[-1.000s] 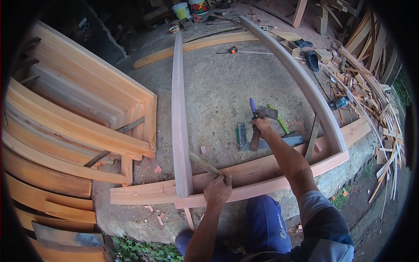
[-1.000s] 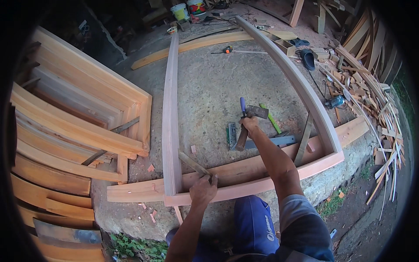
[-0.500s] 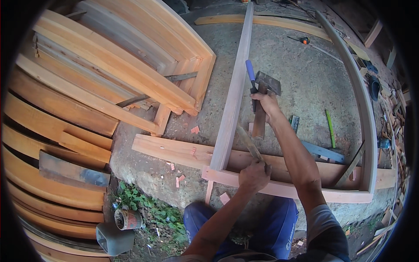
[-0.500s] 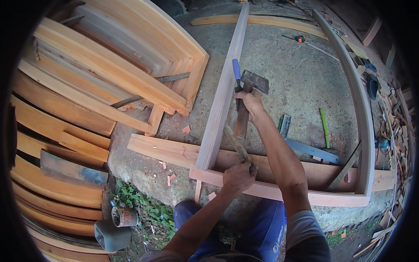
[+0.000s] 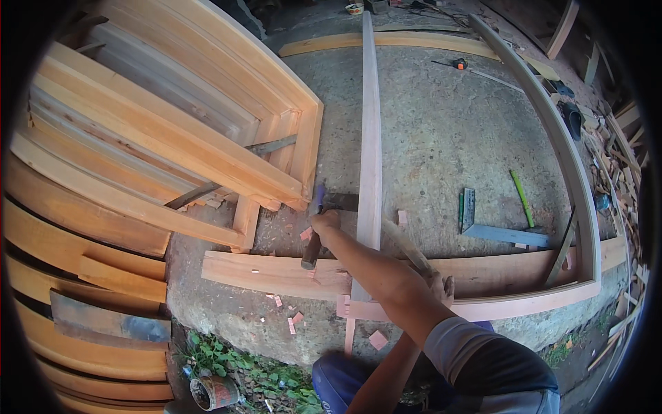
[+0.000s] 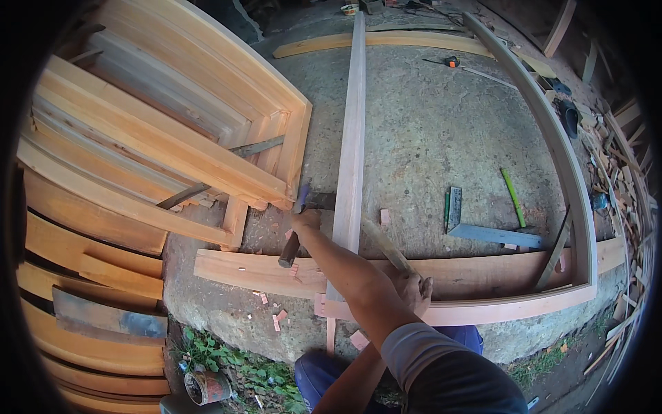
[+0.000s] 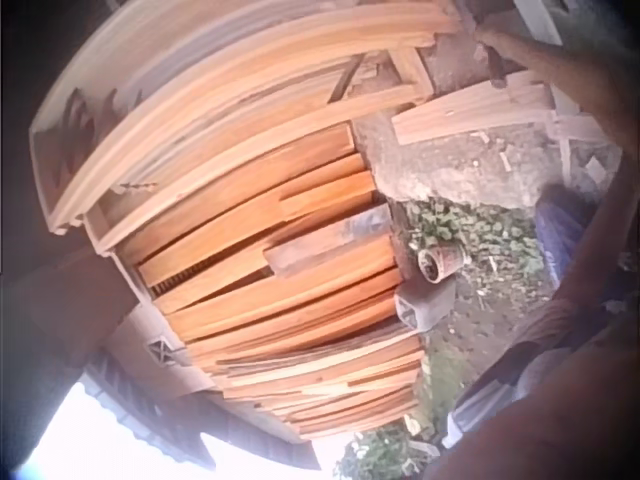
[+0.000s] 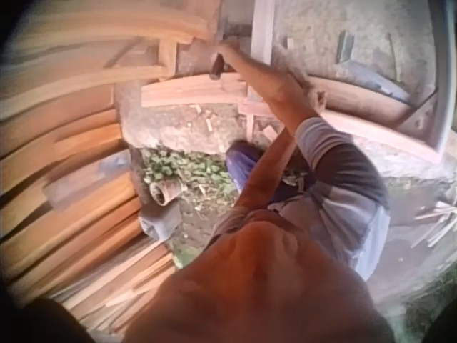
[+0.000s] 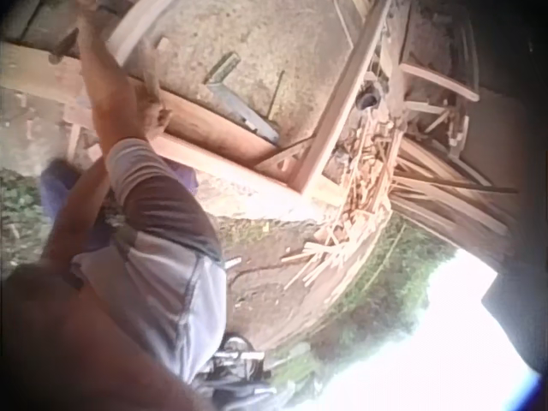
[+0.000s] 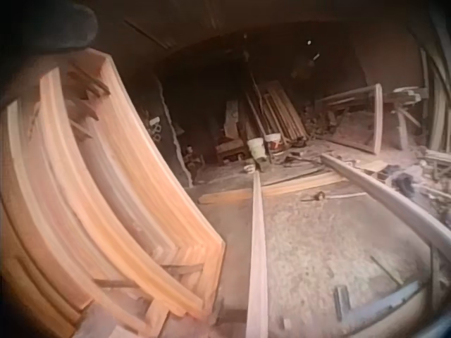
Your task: The person measures and marks a wooden frame, then uses a hand saw to cut a piece of wood. They use a chisel and hammer to carve a notch into the frame, and finally smooth the edges with an angle grinder.
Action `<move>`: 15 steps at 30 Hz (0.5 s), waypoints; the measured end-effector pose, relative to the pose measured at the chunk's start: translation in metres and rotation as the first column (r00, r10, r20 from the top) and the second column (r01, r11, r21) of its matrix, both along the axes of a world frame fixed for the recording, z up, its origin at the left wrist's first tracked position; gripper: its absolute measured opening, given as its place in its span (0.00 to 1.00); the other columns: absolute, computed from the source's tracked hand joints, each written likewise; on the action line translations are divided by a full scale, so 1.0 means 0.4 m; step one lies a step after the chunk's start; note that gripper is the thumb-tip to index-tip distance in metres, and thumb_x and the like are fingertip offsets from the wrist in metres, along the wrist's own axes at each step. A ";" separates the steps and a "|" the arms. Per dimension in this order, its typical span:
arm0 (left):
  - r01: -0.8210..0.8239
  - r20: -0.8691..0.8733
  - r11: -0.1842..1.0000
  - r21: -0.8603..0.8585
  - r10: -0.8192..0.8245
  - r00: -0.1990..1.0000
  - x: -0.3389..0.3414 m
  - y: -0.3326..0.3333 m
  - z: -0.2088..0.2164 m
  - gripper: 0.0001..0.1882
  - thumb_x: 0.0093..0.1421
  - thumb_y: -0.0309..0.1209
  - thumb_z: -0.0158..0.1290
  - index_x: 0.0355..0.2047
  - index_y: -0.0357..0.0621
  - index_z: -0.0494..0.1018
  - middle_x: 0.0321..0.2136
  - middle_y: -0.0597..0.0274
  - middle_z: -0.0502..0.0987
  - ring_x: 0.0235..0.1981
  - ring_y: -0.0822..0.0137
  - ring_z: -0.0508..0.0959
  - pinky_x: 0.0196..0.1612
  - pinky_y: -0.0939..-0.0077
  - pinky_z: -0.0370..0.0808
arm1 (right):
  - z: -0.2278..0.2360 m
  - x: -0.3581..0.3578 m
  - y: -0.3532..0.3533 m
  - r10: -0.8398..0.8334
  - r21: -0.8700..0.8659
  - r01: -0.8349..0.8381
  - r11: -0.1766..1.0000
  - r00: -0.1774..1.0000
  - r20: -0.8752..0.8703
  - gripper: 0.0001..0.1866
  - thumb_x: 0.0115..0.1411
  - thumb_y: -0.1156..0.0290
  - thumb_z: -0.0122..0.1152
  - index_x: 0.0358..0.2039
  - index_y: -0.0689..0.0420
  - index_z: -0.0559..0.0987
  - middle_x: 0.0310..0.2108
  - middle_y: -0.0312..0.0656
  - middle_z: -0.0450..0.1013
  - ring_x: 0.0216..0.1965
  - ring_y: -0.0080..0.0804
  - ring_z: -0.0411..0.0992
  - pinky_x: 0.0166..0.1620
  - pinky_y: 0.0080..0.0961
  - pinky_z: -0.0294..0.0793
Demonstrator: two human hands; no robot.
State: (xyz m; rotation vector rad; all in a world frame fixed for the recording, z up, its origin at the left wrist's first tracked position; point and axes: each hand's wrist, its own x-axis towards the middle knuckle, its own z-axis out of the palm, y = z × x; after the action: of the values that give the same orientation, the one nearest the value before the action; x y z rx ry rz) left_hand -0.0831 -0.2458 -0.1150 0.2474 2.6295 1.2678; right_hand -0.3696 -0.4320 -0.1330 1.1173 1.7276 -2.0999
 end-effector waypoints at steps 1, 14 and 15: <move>-0.009 -0.048 0.999 -0.031 0.008 0.999 -0.002 -0.004 0.020 0.17 0.66 0.40 0.60 0.28 0.40 0.74 0.28 0.49 0.78 0.28 0.49 0.78 0.35 0.54 0.75 | -0.023 -0.005 -0.006 -0.054 0.030 0.053 0.998 0.998 0.028 0.09 0.57 0.77 0.63 0.37 0.65 0.83 0.35 0.53 0.82 0.35 0.49 0.85 0.31 0.44 0.83; 0.181 0.072 0.848 -0.499 -0.167 0.983 -0.025 -0.031 0.210 0.23 0.68 0.52 0.54 0.39 0.44 0.82 0.39 0.48 0.85 0.42 0.45 0.84 0.47 0.51 0.79 | 0.195 0.340 0.673 0.698 0.843 -0.053 0.535 0.590 -0.406 0.27 0.63 0.64 0.63 0.61 0.59 0.75 0.61 0.57 0.72 0.65 0.55 0.68 0.67 0.43 0.68; 0.170 0.096 0.839 -0.517 -0.140 0.985 -0.026 -0.028 0.218 0.22 0.68 0.52 0.53 0.40 0.46 0.82 0.39 0.49 0.85 0.43 0.45 0.85 0.47 0.51 0.80 | 0.200 0.411 0.841 0.655 0.901 -0.004 0.433 0.689 -0.312 0.29 0.62 0.63 0.65 0.63 0.59 0.74 0.62 0.56 0.72 0.63 0.57 0.70 0.66 0.43 0.70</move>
State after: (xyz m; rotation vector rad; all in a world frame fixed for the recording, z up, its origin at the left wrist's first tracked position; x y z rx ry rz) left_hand -0.0935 -0.2568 -0.0278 0.3165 2.7156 0.4611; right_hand -0.2052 -0.0958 -0.0528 -0.0587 3.1898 -1.2966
